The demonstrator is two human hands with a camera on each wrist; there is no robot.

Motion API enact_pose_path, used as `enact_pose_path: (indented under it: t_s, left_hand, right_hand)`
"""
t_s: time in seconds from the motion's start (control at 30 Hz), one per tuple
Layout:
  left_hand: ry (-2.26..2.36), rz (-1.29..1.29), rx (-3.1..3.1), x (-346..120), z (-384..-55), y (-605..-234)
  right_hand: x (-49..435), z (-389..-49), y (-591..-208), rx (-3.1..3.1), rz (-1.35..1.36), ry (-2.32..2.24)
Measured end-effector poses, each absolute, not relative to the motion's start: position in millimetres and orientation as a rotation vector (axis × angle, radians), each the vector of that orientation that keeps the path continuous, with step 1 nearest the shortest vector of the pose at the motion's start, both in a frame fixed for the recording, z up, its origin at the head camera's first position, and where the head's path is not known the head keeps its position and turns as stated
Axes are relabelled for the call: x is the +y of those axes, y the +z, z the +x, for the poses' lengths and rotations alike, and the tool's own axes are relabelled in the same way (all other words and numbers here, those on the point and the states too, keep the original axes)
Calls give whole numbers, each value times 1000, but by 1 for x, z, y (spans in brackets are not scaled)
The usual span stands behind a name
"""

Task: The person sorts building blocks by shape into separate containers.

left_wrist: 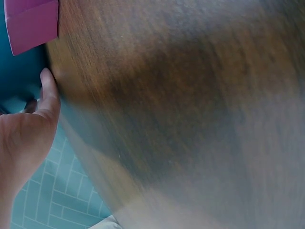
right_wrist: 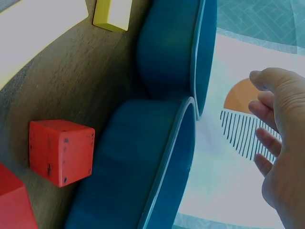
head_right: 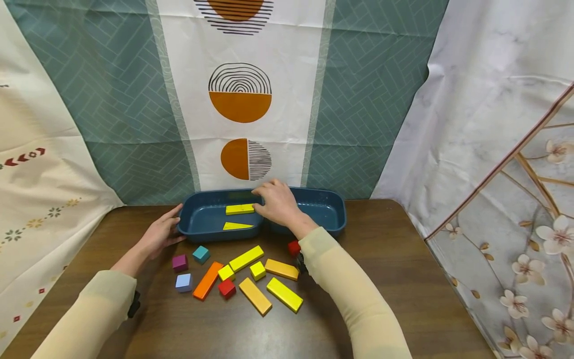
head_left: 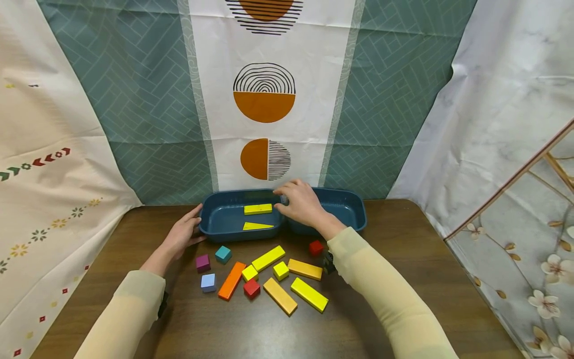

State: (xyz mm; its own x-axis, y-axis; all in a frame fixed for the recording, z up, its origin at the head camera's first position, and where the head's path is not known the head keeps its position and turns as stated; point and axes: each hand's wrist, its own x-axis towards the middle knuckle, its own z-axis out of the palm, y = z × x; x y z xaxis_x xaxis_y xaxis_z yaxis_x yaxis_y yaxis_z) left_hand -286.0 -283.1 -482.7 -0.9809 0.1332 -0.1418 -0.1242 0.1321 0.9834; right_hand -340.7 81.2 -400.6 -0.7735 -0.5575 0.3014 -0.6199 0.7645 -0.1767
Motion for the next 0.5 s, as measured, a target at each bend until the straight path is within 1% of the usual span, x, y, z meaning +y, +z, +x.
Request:
enact_pose_path:
  t_s: [0.5]
  left_hand:
    - [1945, 10, 2211, -283, -288, -484]
  right_hand:
    - [97, -323, -392, -2648, 956, 486]
